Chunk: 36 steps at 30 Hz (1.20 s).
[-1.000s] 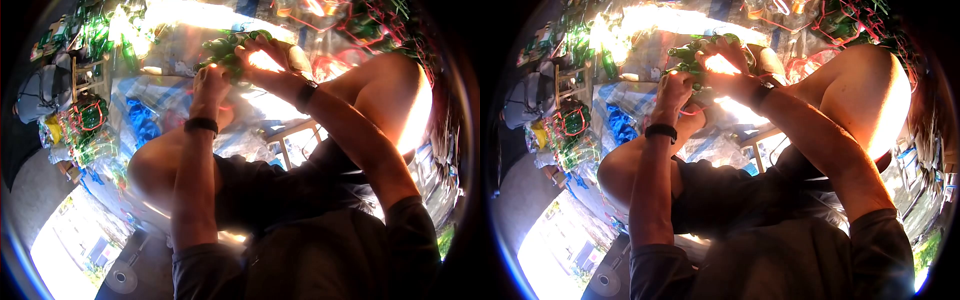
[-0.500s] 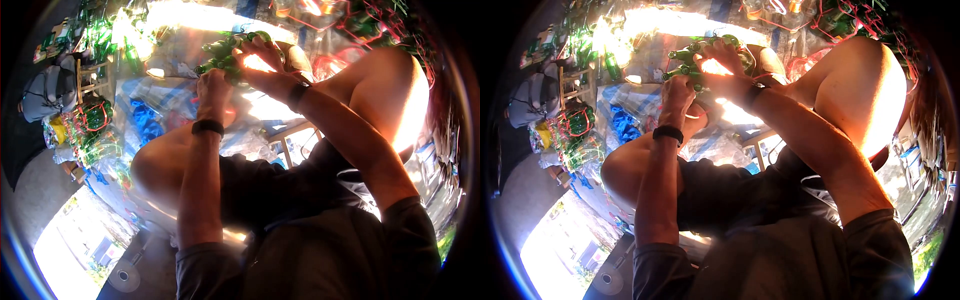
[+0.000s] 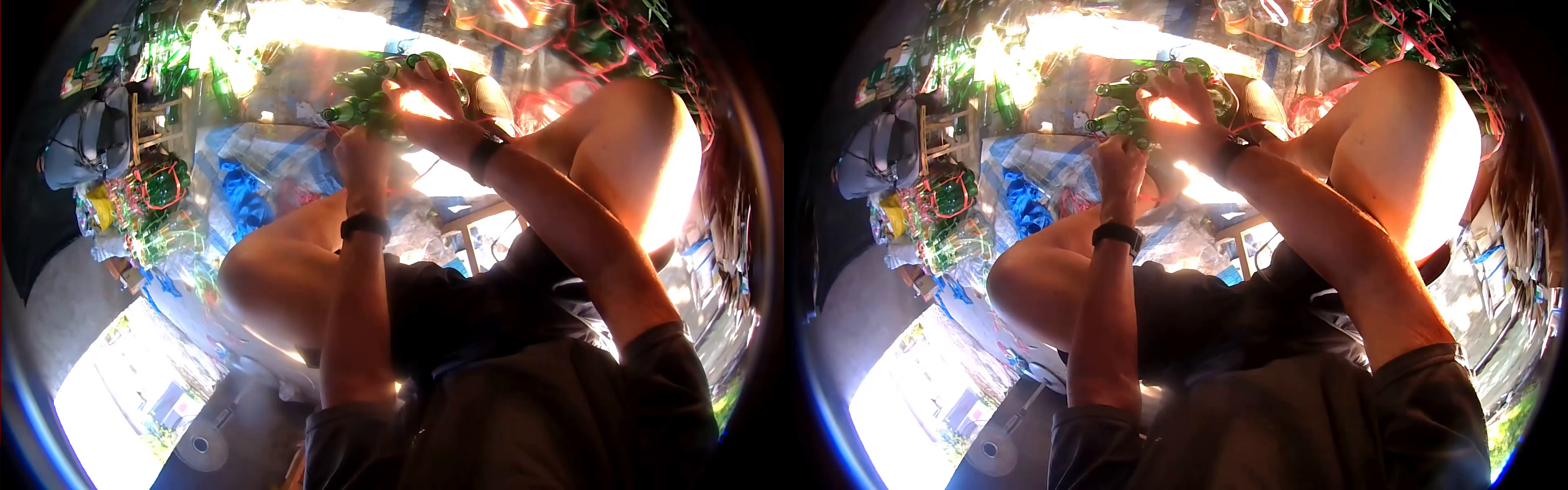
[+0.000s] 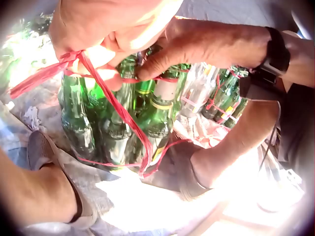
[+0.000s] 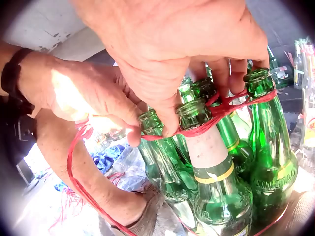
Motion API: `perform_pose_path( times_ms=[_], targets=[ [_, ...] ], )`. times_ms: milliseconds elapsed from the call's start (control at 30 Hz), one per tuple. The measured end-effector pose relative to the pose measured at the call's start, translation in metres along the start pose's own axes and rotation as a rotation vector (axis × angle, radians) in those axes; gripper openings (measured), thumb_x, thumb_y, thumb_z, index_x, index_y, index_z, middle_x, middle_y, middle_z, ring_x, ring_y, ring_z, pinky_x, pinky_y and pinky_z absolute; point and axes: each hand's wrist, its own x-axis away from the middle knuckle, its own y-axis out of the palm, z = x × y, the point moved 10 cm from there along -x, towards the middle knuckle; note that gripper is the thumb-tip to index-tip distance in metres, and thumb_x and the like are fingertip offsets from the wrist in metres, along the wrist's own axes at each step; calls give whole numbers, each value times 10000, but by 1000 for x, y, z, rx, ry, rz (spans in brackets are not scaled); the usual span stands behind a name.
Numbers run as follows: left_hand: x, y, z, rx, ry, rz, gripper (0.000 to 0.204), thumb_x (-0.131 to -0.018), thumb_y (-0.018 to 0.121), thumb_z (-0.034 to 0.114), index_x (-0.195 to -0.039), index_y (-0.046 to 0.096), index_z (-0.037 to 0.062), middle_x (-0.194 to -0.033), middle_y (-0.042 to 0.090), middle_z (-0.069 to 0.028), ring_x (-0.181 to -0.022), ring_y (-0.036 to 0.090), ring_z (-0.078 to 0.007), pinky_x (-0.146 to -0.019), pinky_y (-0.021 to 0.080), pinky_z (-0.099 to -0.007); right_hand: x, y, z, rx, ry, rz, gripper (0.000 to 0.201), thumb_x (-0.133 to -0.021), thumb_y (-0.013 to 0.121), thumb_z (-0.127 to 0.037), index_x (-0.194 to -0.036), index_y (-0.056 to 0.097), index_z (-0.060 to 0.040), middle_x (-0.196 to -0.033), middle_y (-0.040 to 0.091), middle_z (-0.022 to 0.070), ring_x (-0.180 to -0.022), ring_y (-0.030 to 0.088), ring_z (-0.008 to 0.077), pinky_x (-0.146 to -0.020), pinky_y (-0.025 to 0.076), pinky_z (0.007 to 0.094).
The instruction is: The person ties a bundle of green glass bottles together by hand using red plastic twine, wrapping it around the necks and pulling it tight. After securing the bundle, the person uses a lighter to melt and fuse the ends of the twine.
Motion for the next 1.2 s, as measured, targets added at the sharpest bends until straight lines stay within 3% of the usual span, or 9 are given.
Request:
perform_pose_path(
  times_ms=[300, 600, 700, 767, 933, 967, 1033, 1133, 1200],
  targets=[
    [21, 33, -51, 466, -284, 95, 119, -845, 680, 53, -841, 696, -64, -765, 723, -87, -627, 637, -120, -607, 511, -276, -31, -55, -50, 168, -198, 28, 589, -593, 825, -417, -1113, 721, -161, -1194, 568, 119, -1101, 487, 359, -838, 372, 473],
    [36, 59, -60, 666, 162, 73, 90, -889, 657, 46, -924, 681, -34, -791, 699, -58, -610, 588, -101, -551, 471, -246, -29, -49, -56, 353, -240, -36, 677, -636, 765, -509, -1220, 675, -177, -1282, 524, 118, -1154, 435, 340, -852, 362, 457],
    [42, 59, -56, 1532, 190, 40, 81, -890, 659, 50, -920, 685, -20, -808, 685, -44, -633, 578, -101, -571, 462, -242, -29, -56, -65, 409, -247, -86, 693, -687, 742, -511, -1275, 639, -158, -1326, 503, 127, -1177, 423, 338, -875, 359, 468],
    [59, 56, -41, 1413, -475, -41, 82, -860, 655, 24, -922, 693, -14, -825, 681, -43, -677, 598, -111, -613, 480, -257, -30, -55, -62, 443, -228, -134, 699, -710, 734, -508, -1297, 621, -145, -1340, 495, 134, -1183, 420, 341, -888, 357, 474],
    [64, 76, -53, 1550, -517, -15, 53, -788, 589, 31, -832, 611, 54, -843, 607, -58, -798, 554, -171, -784, 432, -272, -32, -62, -73, 422, -278, -73, 667, -753, 702, -509, -1273, 618, -100, -1319, 489, 163, -1163, 420, 346, -914, 359, 488],
    [61, 74, -49, 1513, -476, -68, 41, -800, 582, 40, -826, 610, 55, -820, 608, -55, -765, 558, -172, -742, 443, -271, -33, -66, -75, 426, -277, -76, 667, -753, 702, -509, -1273, 618, -100, -1319, 489, 163, -1163, 420, 346, -914, 359, 488],
    [60, 77, -47, 1484, -438, -123, 36, -812, 575, 48, -820, 609, 57, -796, 608, -52, -733, 563, -173, -699, 455, -270, -31, -43, -49, 197, 194, -691, 572, -923, 623, -298, -1468, 500, -175, -1613, 298, 111, -1513, 186, 397, -1231, 144, 539],
    [60, 79, -50, 1599, -331, -102, 169, -824, 615, -35, -957, 714, -67, -859, 703, -111, -696, 631, -183, -639, 514, -311, -28, -40, -46, 193, 212, -664, 617, -928, 613, -329, -1502, 463, -160, -1608, 307, 91, -1517, 180, 378, -1236, 129, 526],
    [49, 51, -42, 1123, 70, 89, 167, -856, 611, -38, -982, 717, -70, -873, 709, -123, -727, 655, -204, -678, 531, -326, -14, -25, -31, 225, 91, -510, 645, -915, 597, -454, -1479, 479, -163, -1600, 286, 133, -1497, 190, 413, -1219, 138, 549]
  ],
)
